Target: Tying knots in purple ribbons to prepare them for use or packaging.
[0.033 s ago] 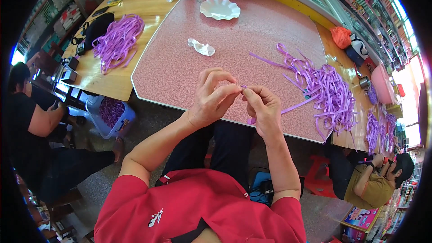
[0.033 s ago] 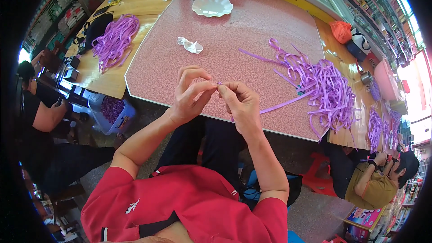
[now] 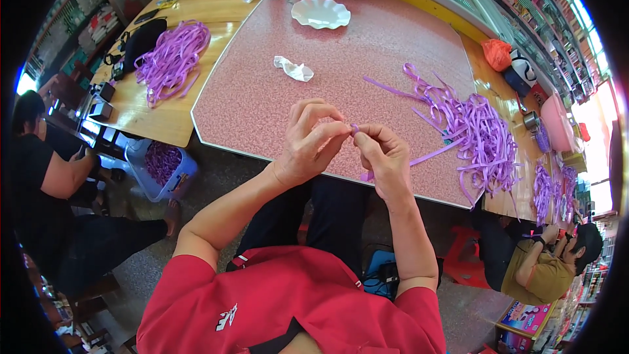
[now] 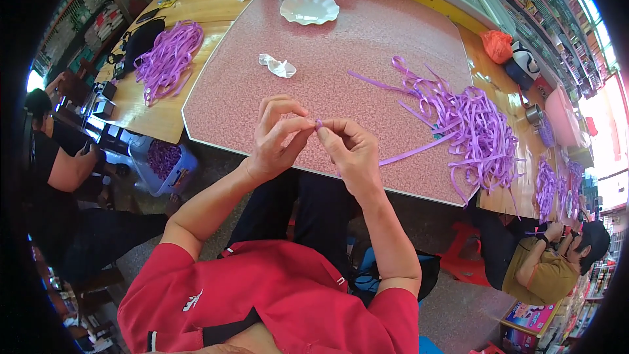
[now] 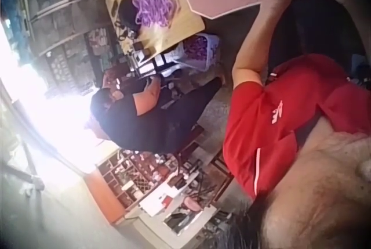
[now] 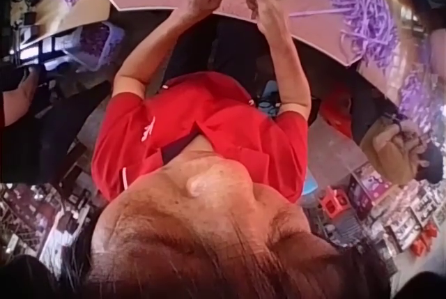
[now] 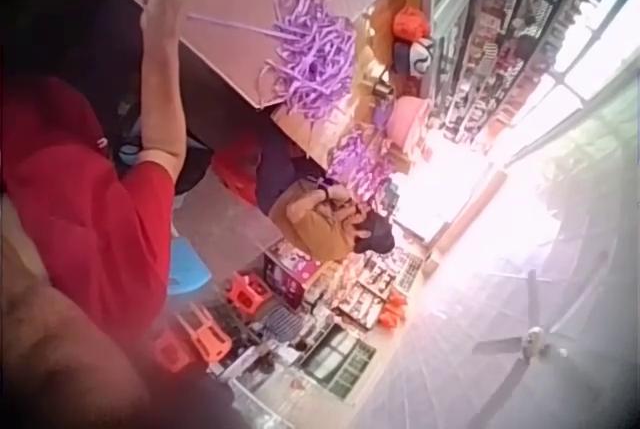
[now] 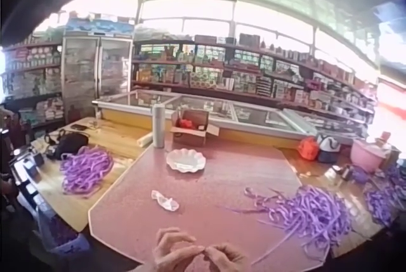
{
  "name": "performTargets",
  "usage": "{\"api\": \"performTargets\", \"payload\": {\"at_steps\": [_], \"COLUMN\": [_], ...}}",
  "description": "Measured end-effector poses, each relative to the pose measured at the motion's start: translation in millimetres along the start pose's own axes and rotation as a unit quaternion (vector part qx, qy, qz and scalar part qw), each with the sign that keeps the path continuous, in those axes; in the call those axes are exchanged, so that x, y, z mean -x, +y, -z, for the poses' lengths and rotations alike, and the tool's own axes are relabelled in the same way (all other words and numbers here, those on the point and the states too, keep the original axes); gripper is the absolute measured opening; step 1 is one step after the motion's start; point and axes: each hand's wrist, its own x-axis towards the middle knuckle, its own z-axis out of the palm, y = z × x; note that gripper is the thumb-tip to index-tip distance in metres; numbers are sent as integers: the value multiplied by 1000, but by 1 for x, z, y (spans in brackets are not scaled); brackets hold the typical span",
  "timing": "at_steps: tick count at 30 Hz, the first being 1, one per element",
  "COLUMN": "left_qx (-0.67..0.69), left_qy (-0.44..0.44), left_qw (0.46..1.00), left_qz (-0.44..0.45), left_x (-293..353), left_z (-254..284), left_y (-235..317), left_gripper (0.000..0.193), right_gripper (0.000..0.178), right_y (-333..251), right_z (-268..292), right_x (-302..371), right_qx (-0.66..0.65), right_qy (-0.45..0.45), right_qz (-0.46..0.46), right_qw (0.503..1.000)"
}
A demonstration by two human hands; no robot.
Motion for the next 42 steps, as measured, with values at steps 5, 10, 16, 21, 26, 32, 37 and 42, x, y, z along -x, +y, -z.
{"api": "performTargets", "payload": {"at_steps": [5,10,16,21,26,32,37,42], "left_qx": [22,20,22,31,37,56,78,135], "left_qy": [-6,-19,-52,-70,-82,-91,-99,-113], "left_qw": [998,997,995,994,992,987,981,963], "left_qz": [55,70,80,77,94,120,149,205], "left_x": [-2,1,1,6,8,5,2,4], "left_z": [-1,-2,-3,-7,-7,-6,-7,-4], "left_y": [4,1,1,0,3,9,10,9], "left_gripper": [25,24,20,19,19,16,14,10], "right_gripper": [11,8,7,8,9,10,14,17], "right_y": [5,-2,1,1,-3,-8,-9,-15], "right_z": [-2,-5,4,15,14,12,14,14], "right_x": [-2,-1,-3,-11,-6,-3,-2,-1], "right_qx": [137,280,186,209,190,315,342,323], "right_qy": [15,41,47,-23,-18,17,27,4], "right_qz": [142,228,134,160,66,148,153,177], "right_qw": [980,931,972,964,979,937,927,930]}}
